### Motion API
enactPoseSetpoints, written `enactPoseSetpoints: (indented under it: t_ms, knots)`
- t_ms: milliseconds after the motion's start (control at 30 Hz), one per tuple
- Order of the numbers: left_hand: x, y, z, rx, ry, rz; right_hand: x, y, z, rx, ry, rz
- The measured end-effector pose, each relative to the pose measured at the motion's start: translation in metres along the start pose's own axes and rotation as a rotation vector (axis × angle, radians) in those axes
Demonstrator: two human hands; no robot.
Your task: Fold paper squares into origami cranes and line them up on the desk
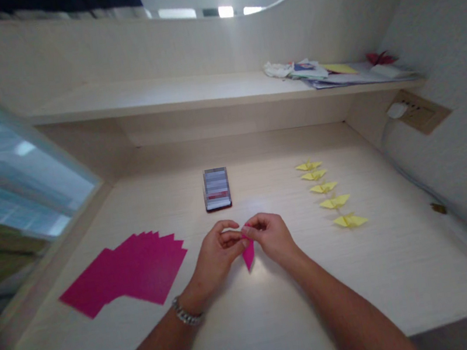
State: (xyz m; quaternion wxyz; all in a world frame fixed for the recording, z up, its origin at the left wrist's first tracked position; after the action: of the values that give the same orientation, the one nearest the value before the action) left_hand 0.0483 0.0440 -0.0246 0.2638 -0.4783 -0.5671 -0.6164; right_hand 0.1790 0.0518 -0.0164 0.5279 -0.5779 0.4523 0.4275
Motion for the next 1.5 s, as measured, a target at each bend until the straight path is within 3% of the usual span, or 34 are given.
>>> enactPoseSetpoints:
  t_ms: [300, 533, 700, 933, 1100, 1267, 1367, 1500]
  knots:
    - [0.000, 0.002, -0.001, -0.018, 0.008, 0.030, -0.001, -0.004, -0.001, 0.081, 0.007, 0.052]
    - [0.004, 0.001, -0.002, -0.002, 0.027, 0.074, 0.004, 0.002, 0.000, -0.059, 0.007, 0.066]
    - [0.003, 0.004, -0.002, 0.001, 0.075, 0.054, 0.004, -0.002, 0.003, 0.052, -0.007, 0.084]
    - [-0.001, -0.002, 0.001, 0.022, 0.052, 0.055, 0.005, -0.002, 0.003, 0.095, 0.011, 0.113]
    - [0.009, -0.017, 0.007, 0.134, 0.140, 0.064, 0.006, -0.009, 0.000, 0.215, 0.029, 0.150]
    - [0.025, -0.030, 0.007, 0.274, 0.214, 0.068, 0.004, 0.002, 0.001, 0.032, 0.034, 0.100]
    - [0.028, -0.023, 0.005, 0.215, 0.200, 0.117, 0.005, 0.009, 0.000, -0.086, -0.011, -0.049]
    - [0.028, -0.014, 0.002, 0.132, 0.152, 0.182, 0.006, 0.011, -0.001, -0.107, -0.070, -0.235]
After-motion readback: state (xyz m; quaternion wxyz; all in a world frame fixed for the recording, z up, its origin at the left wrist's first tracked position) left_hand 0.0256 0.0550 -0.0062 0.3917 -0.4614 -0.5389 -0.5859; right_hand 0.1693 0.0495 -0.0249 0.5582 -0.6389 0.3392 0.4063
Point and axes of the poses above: each hand's wrist, its own z-axis towards the middle knuckle, its own y-axis out of the palm, x = y × z, the point moved 6 cm from there along z, towards the middle knuckle, and after that the axes turned 15 degrees about -z, right-handed, at the moved point
